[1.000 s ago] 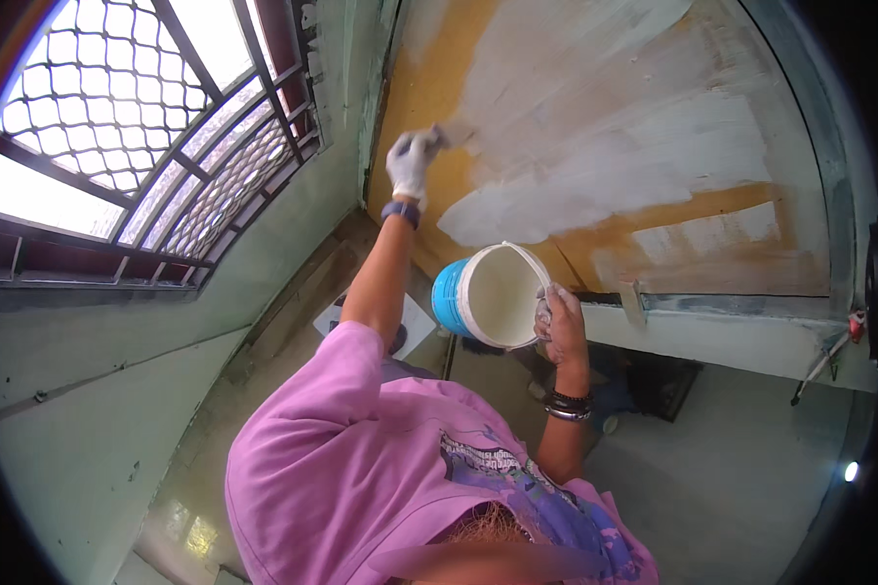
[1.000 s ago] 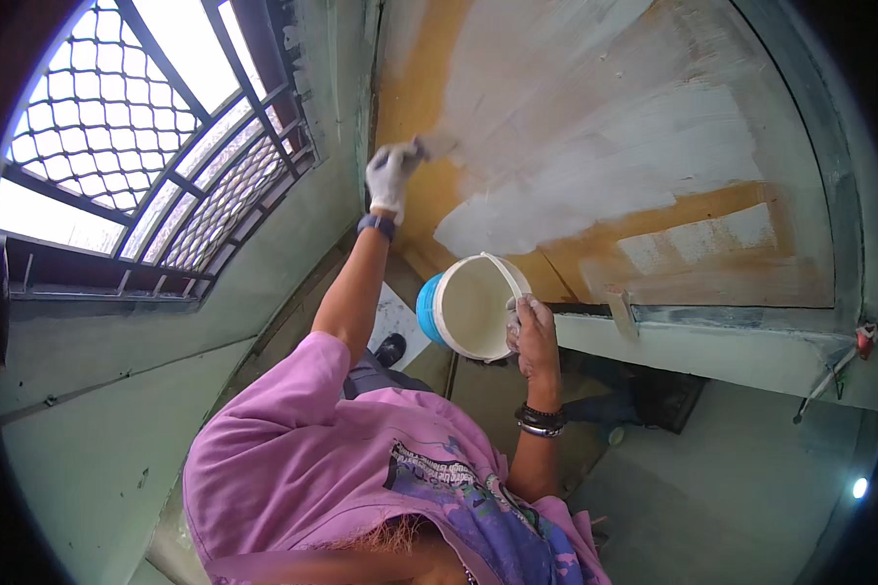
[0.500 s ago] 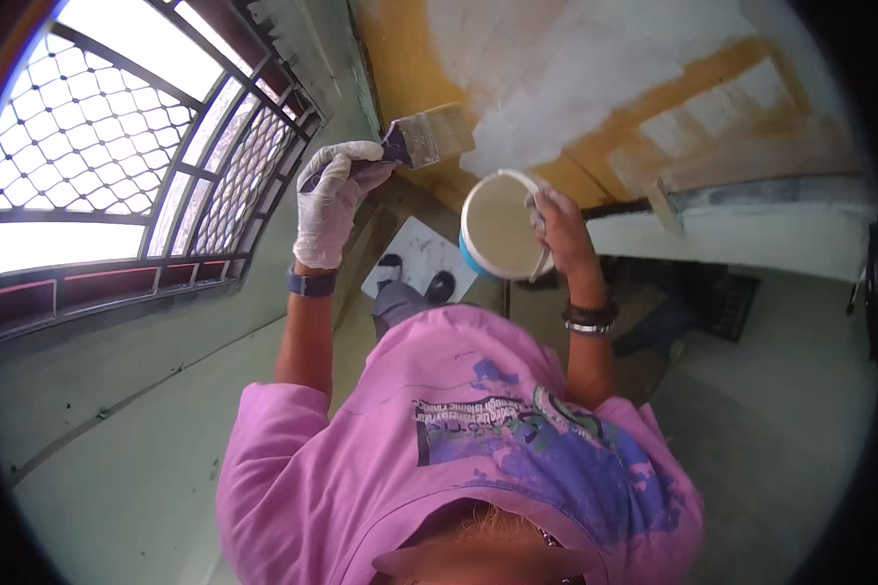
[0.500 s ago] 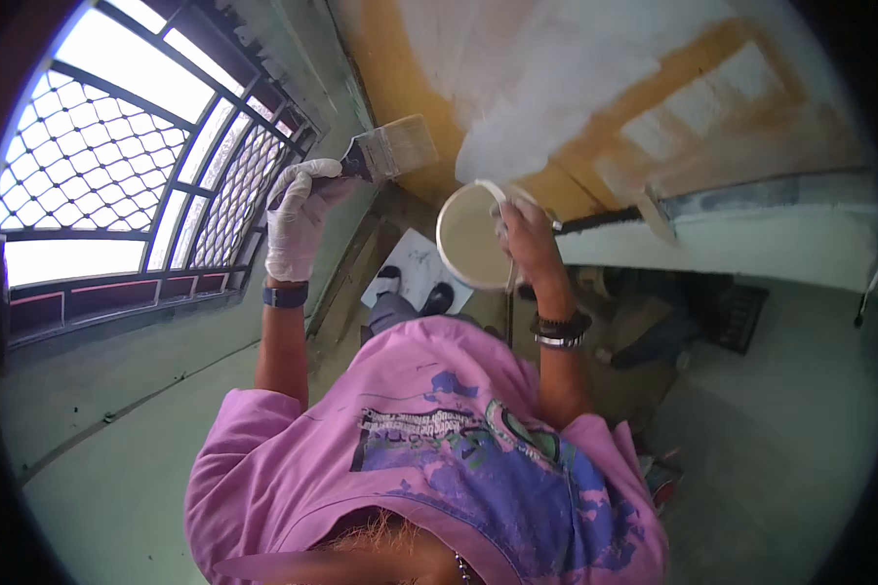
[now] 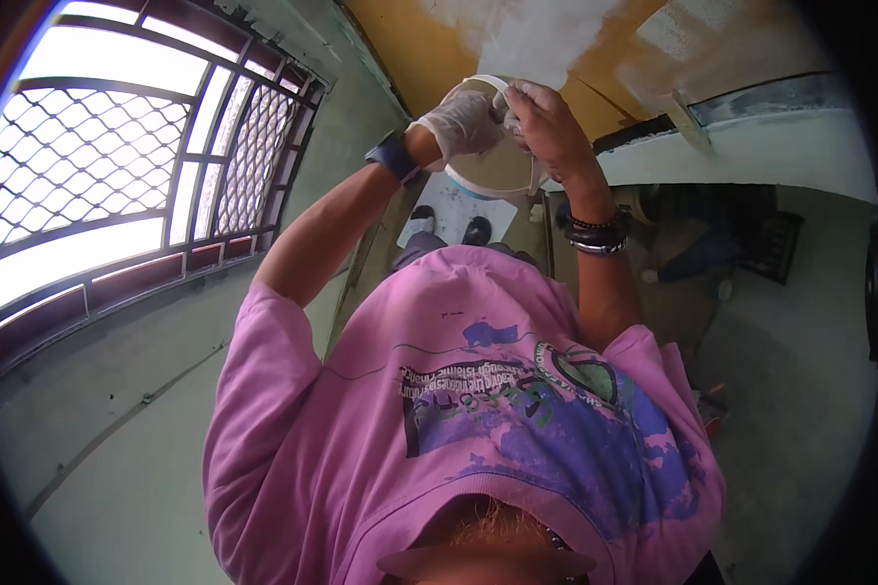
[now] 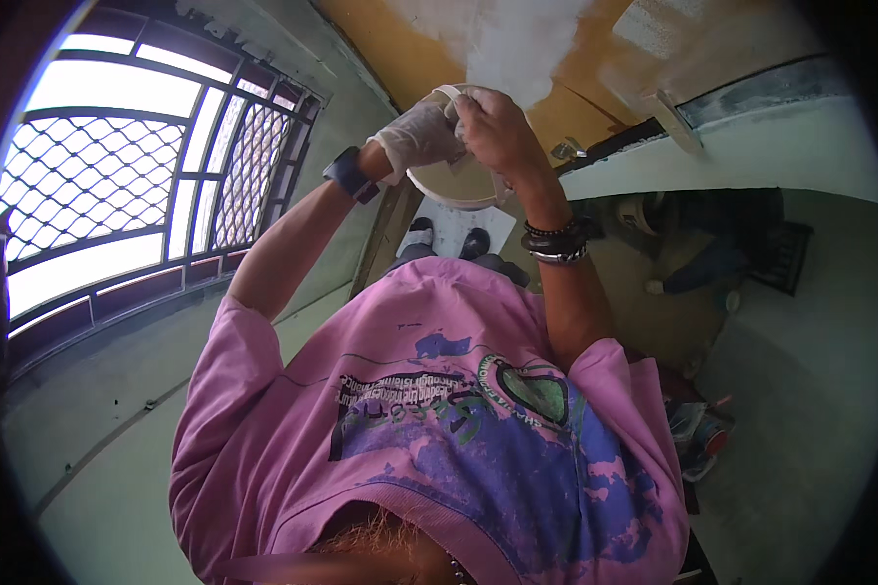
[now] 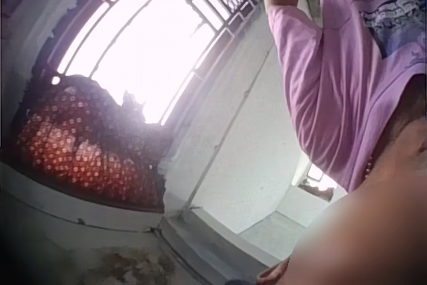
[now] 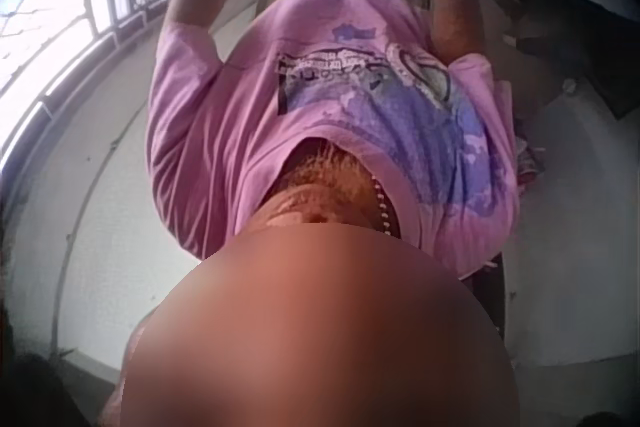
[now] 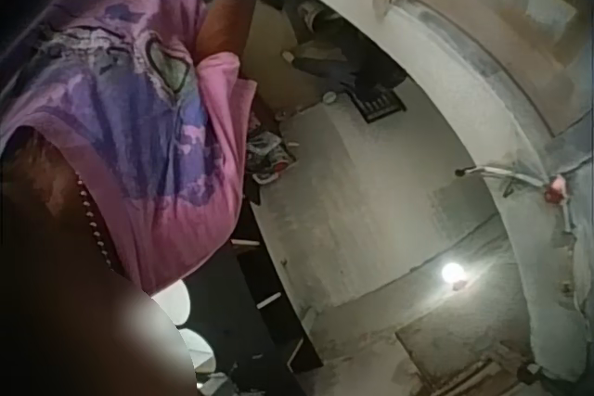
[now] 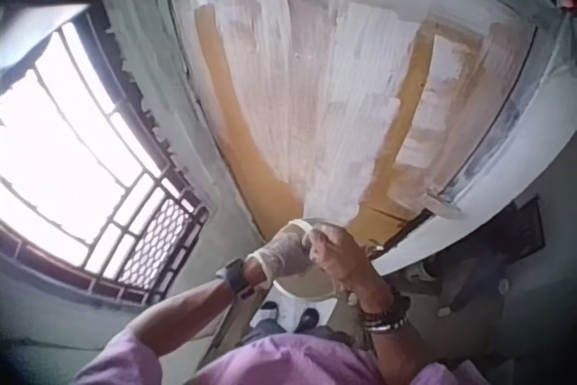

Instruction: The person paints the surface of a wooden door with white paint using a paint brush.

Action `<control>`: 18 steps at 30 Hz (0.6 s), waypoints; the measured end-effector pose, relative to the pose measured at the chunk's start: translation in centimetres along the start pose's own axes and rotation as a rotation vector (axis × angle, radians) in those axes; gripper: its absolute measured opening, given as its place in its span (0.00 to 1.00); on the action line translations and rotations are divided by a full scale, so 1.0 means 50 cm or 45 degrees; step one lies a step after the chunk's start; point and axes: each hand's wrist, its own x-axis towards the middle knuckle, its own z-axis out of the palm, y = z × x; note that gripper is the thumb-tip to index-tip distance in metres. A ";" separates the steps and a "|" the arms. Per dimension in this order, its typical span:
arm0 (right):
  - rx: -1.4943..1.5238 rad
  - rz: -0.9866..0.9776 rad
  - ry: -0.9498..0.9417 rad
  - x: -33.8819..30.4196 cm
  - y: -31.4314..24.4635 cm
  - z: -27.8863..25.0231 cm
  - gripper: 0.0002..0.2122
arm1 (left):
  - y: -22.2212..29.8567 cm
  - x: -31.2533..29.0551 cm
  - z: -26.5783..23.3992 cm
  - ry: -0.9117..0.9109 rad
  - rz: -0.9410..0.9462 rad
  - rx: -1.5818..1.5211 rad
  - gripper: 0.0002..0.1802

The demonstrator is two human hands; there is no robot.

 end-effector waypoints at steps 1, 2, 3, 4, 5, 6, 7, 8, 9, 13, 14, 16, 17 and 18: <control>-0.082 -0.026 0.027 0.001 -0.007 0.003 0.12 | -0.026 0.010 0.015 -0.007 -0.004 0.005 0.17; -0.176 -0.063 0.052 0.000 -0.013 0.010 0.14 | -0.047 0.016 0.023 -0.004 0.022 0.031 0.17; -0.168 -0.058 0.064 0.000 -0.010 0.007 0.14 | -0.042 0.022 0.023 -0.025 0.051 0.054 0.17; -0.166 -0.054 0.049 0.000 -0.008 0.004 0.15 | -0.036 0.025 0.023 -0.037 0.056 0.056 0.17; -0.166 -0.051 0.032 0.000 -0.006 0.003 0.15 | -0.032 0.028 0.021 -0.074 0.091 0.100 0.16; -0.162 -0.052 0.032 0.001 -0.004 0.006 0.15 | -0.027 0.028 0.015 -0.103 0.120 0.147 0.15; -0.061 -0.057 0.023 0.001 0.002 0.010 0.12 | -0.033 0.030 0.019 -0.104 0.119 0.150 0.15; 0.039 -0.062 0.013 0.000 0.003 0.013 0.10 | -0.042 0.033 0.027 -0.074 0.158 0.207 0.15; 0.040 -0.064 0.011 0.000 0.001 0.015 0.10 | -0.050 0.032 0.035 -0.043 0.196 0.264 0.16; 0.020 -0.074 0.011 -0.002 -0.010 0.018 0.10 | -0.065 0.021 0.053 0.357 0.468 0.187 0.16; 0.040 -0.096 -0.002 -0.002 -0.013 0.018 0.10 | -0.066 0.022 0.049 0.243 0.377 0.156 0.15; -0.034 -0.060 0.022 -0.006 -0.027 0.015 0.12 | -0.036 0.017 0.021 0.127 0.284 0.124 0.15; -0.105 -0.021 0.048 -0.009 -0.029 0.013 0.15 | -0.010 0.012 -0.004 0.018 0.122 0.099 0.14; -0.106 -0.025 0.048 -0.011 -0.029 0.011 0.15 | 0.027 0.002 -0.035 -0.087 -0.039 0.077 0.14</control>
